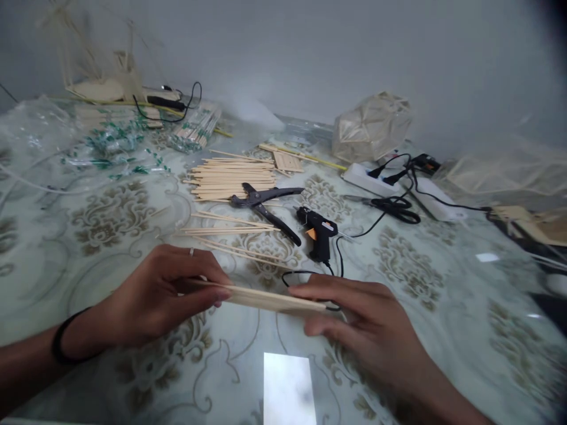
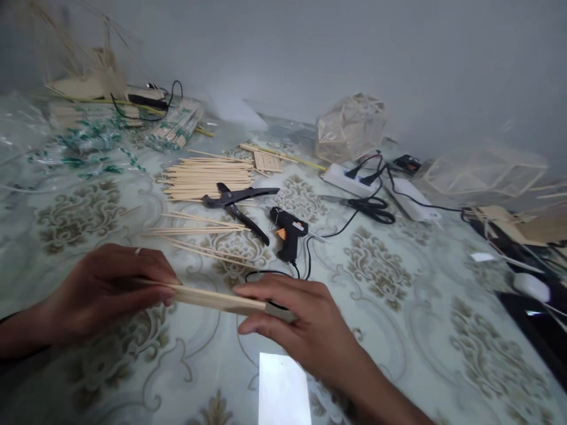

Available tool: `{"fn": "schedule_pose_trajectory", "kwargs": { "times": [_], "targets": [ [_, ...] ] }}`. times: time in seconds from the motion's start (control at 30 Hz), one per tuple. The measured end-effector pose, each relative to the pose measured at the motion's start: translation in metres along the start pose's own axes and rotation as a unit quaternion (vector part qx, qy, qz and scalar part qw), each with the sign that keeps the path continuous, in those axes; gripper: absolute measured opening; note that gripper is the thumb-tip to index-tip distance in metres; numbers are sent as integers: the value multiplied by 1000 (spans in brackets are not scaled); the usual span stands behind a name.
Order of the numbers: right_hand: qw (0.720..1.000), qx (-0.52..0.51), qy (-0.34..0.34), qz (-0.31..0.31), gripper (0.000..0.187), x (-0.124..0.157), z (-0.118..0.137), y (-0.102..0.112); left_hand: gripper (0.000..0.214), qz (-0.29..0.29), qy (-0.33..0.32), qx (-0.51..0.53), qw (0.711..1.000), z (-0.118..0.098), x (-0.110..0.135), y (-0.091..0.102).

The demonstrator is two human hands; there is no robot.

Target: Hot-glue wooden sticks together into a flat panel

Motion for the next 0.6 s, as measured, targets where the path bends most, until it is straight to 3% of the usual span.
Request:
{"fn": "schedule_pose_trajectory", "kwargs": {
  "times": [0.1, 0.3, 0.4, 0.6],
  "targets": [
    [1000, -6, 11, -5, 35, -4, 1, 1, 14, -8, -22, -19, 1000, -7, -1, 1],
    [997, 30, 55, 47, 16, -17, 28, -19, 14, -20, -91, -74, 993, -25, 5, -2],
    [995, 23, 81, 44, 11, -23, 39, -25, 13, -25, -113, -88, 989, -30, 8, -1],
    [997, -23, 68, 35, 10, -21, 34, -31, 14, -23, -119, -95, 988, -31, 11, -3]
  ]
}}
Point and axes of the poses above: each hand's wrist, its own x-axis away from the middle knuckle, its own y-axis out of the back of the hand, z = x × y, the point moved 10 cm from there along -x, towards the middle knuckle, and after that the axes turned 3 degrees about y, right-handed, at the moved point
